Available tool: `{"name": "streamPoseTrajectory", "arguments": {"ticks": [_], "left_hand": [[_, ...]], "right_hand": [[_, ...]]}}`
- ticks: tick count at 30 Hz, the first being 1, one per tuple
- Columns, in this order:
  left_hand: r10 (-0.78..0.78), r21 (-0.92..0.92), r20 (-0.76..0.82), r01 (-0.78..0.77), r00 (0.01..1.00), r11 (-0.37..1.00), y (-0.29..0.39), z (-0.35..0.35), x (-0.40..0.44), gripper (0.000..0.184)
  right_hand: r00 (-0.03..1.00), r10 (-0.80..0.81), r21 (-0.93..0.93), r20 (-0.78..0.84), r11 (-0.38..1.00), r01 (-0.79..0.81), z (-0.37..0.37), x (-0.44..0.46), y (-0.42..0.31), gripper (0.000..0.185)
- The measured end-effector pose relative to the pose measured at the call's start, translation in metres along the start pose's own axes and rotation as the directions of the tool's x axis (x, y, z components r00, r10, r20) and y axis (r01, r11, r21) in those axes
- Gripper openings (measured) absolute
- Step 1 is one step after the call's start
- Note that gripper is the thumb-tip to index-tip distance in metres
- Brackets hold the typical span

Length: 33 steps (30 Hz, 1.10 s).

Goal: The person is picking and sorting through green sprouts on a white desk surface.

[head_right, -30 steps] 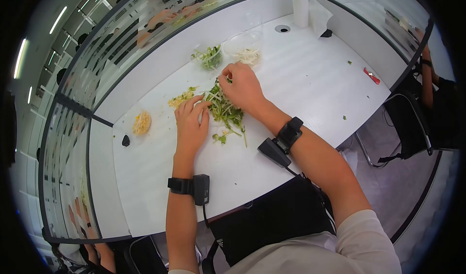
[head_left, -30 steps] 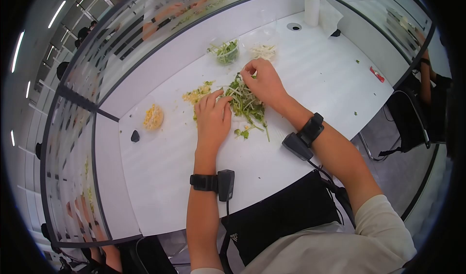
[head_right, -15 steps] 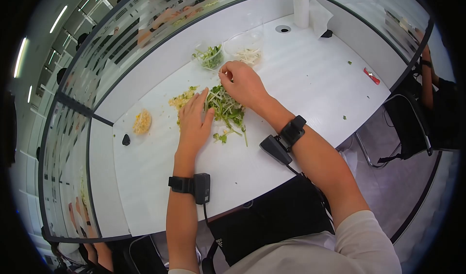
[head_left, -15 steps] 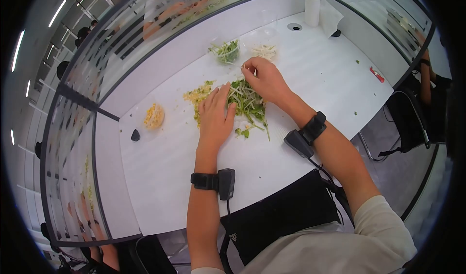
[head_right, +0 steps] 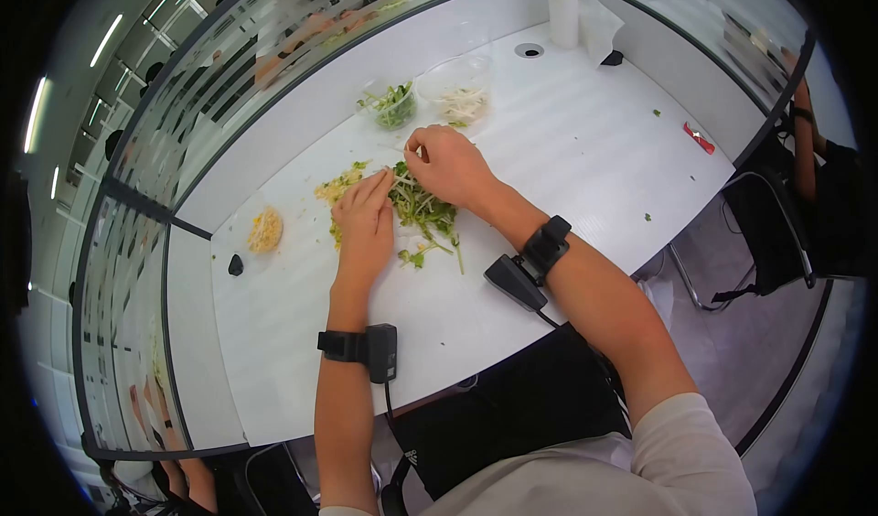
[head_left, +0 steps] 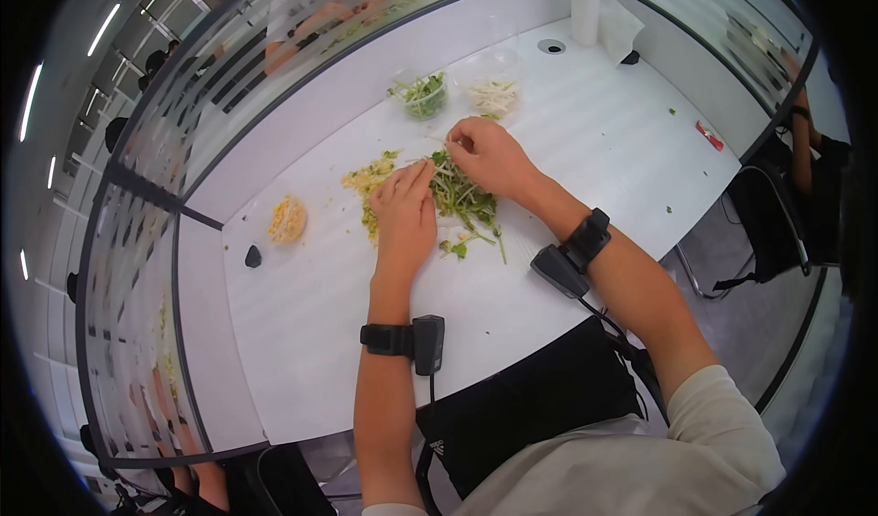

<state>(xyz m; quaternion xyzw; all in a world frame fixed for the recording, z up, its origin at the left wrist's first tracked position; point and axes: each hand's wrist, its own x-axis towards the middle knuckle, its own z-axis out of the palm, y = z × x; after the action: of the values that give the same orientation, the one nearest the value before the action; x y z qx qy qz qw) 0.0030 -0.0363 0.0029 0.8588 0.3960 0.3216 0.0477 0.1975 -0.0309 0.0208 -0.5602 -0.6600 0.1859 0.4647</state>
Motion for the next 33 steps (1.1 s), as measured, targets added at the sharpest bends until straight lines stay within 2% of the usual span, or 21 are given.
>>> {"name": "streamPoseTrajectory", "arguments": {"ticks": [2,3,5,6,8,14,16,18,19,21,28,30,33], "left_hand": [[-0.016,-0.039,-0.105,0.012,0.994,0.999,0.000,-0.001,0.000,0.041],[-0.017,-0.039,-0.104,0.013,0.994,0.999,-0.001,-0.001,0.000,0.041],[-0.070,-0.208,-0.127,0.042,0.989,0.977,-0.003,-0.001,0.001,0.042],[-0.067,-0.205,-0.128,0.040,0.989,0.978,-0.003,-0.001,0.000,0.042],[-0.222,-0.487,-0.060,0.166,0.973,0.858,0.001,-0.003,0.000,0.043],[-0.261,-0.633,0.003,0.204,0.965,0.747,0.004,-0.006,0.001,0.045],[-0.264,-0.669,0.032,0.217,0.964,0.711,0.006,-0.007,0.001,0.045],[-0.280,-0.778,0.063,0.223,0.958,0.587,0.009,-0.007,0.002,0.046],[-0.281,-0.778,0.063,0.223,0.958,0.587,0.011,-0.007,0.002,0.046],[-0.298,-0.834,0.094,0.239,0.950,0.498,0.014,-0.009,0.002,0.047],[-0.280,-0.837,0.104,0.236,0.954,0.493,0.016,-0.006,0.001,0.048],[-0.304,-0.844,0.142,0.276,0.942,0.461,0.018,-0.009,0.002,0.048],[-0.265,-0.841,0.124,0.243,0.956,0.483,0.017,-0.010,0.003,0.050]], "right_hand": [[1.000,0.008,0.026,0.022,1.000,-0.008,-0.002,0.000,-0.003,0.018],[0.998,-0.043,0.053,0.035,0.998,0.041,-0.002,-0.002,-0.005,0.018],[0.994,-0.097,0.084,0.044,0.992,0.093,-0.001,-0.003,-0.007,0.017],[0.989,-0.145,0.095,0.042,0.986,0.140,0.002,-0.003,-0.007,0.017],[0.981,-0.191,0.105,0.038,0.977,0.186,0.004,-0.004,-0.008,0.017],[0.983,-0.177,0.059,0.047,0.983,0.174,0.005,-0.006,-0.009,0.019],[0.987,-0.143,0.114,0.070,0.984,0.134,0.006,-0.006,-0.010,0.020],[0.989,-0.124,0.107,0.085,0.988,0.114,0.005,-0.007,-0.013,0.021],[0.989,-0.105,0.100,0.101,0.990,0.095,0.004,-0.007,-0.015,0.021],[0.990,-0.104,0.088,0.091,0.991,0.096,0.005,-0.007,-0.014,0.021],[0.982,-0.185,0.004,0.045,0.983,0.185,0.004,-0.008,-0.013,0.018],[0.986,-0.156,0.017,0.060,0.988,0.155,0.004,-0.008,-0.014,0.017],[0.990,-0.128,0.069,0.052,0.990,0.124,0.006,-0.006,-0.011,0.018]]}}
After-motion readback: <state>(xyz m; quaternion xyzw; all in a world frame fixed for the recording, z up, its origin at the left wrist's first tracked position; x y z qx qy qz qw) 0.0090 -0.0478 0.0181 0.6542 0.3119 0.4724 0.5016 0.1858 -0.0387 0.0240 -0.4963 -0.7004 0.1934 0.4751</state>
